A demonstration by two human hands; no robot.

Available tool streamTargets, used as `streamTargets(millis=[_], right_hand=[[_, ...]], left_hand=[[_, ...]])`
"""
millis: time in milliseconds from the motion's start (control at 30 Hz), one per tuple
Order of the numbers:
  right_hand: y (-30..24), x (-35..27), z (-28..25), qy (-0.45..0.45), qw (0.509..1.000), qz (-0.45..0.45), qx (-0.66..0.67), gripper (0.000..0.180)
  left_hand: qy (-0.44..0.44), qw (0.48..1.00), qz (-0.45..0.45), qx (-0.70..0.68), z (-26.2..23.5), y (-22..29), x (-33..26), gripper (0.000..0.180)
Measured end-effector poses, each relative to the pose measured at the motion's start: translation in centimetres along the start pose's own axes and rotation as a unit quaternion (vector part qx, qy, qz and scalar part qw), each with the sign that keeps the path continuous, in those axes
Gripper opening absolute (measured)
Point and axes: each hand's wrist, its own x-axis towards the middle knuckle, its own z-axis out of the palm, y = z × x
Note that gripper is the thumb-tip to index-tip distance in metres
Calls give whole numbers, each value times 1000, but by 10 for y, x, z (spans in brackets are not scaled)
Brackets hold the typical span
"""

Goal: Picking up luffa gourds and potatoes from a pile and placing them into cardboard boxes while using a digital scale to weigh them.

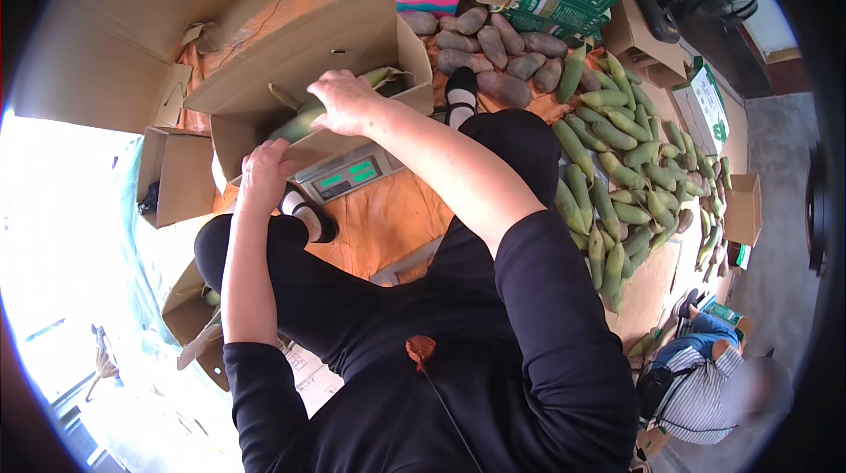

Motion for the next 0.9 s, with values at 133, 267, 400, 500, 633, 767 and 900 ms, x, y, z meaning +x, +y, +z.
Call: streamTargets(millis=[133, 267, 400, 500, 633, 767, 900], right_hand=[[12, -10, -44, -35, 991, -17, 127, 40], [25, -61, -136, 65, 969, 11, 239, 33], [93, -156, -178, 164, 948, 145, 231, 27], [152, -238, -147, 207, 921, 292, 155, 31], [200, -363, -65, 94, 885, 455, 37, 29], [204, -467, 11, -51, 822, 567, 5, 29], [188, -518, 59, -68, 803, 592, 23, 28]], left_hand=[[-39, 999, 6, 3, 2, 1, 3, 21], [-17, 1000, 2, 16, -1, -11, -2, 29], [-31, 998, 11, 47, 3, -13, 4, 31], [-46, 998, -14, 41, -1, -12, 3, 31], [-52, 998, -12, 30, 0, -7, 4, 30], [-55, 998, -11, 13, 6, -5, 6, 31], [-57, 998, -23, 11, 4, -7, 3, 31]])
